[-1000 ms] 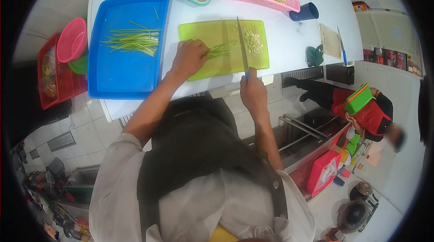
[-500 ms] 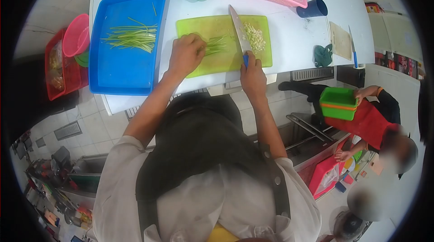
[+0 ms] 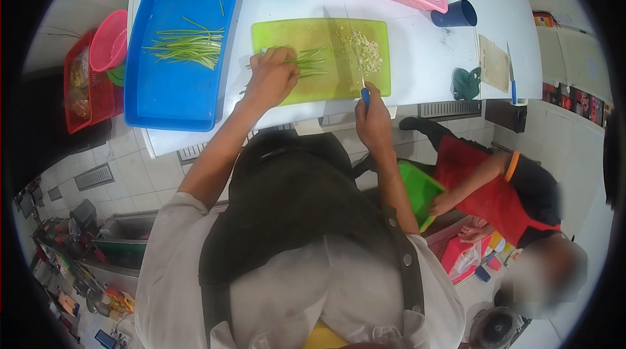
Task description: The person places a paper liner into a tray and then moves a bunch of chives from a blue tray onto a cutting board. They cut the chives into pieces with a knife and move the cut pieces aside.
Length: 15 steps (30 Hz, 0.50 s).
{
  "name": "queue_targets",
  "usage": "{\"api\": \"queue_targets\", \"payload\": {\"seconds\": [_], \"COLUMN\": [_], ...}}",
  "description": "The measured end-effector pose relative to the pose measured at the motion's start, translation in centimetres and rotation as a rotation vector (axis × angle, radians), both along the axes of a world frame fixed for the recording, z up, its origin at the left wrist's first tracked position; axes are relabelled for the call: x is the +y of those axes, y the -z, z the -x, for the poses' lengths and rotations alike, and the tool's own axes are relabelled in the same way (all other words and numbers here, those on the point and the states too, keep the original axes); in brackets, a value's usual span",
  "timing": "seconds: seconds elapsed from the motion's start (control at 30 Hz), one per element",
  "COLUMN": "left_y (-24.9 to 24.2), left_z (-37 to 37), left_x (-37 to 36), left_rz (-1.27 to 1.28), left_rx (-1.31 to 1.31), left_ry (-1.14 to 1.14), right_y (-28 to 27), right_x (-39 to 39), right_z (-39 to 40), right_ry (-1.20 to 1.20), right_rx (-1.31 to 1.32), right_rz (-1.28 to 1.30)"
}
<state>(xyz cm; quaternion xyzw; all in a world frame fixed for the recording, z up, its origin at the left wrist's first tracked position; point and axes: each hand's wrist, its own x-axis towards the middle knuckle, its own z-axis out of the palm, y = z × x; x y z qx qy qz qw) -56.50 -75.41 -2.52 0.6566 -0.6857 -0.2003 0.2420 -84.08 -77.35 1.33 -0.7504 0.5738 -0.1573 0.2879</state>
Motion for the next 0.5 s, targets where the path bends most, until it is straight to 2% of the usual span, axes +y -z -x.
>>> {"api": "queue_targets", "payload": {"seconds": [0.17,0.37,0.47,0.5], "left_y": [0.5,0.6,0.9,1.1], "left_z": [0.9,2.1,2.4,2.4], "left_x": [0.2,0.4,0.4,0.4], "left_rz": [0.050,0.133,0.137,0.129], "left_rx": [0.026,0.010,0.007,0.017], "left_ry": [-0.022,-0.080,-0.029,-0.021], "right_y": [-1.1,-1.6,-2.3,-2.0], "right_x": [0.2,0.9,1.2,1.4], "right_z": [0.2,0.5,0.0,-0.2], "right_ry": [0.054,-0.030,-0.053,-0.066], "right_rx": [0.052,0.154,0.146,0.125], "right_rz": [-0.178,-0.137,-0.210,-0.159]}}
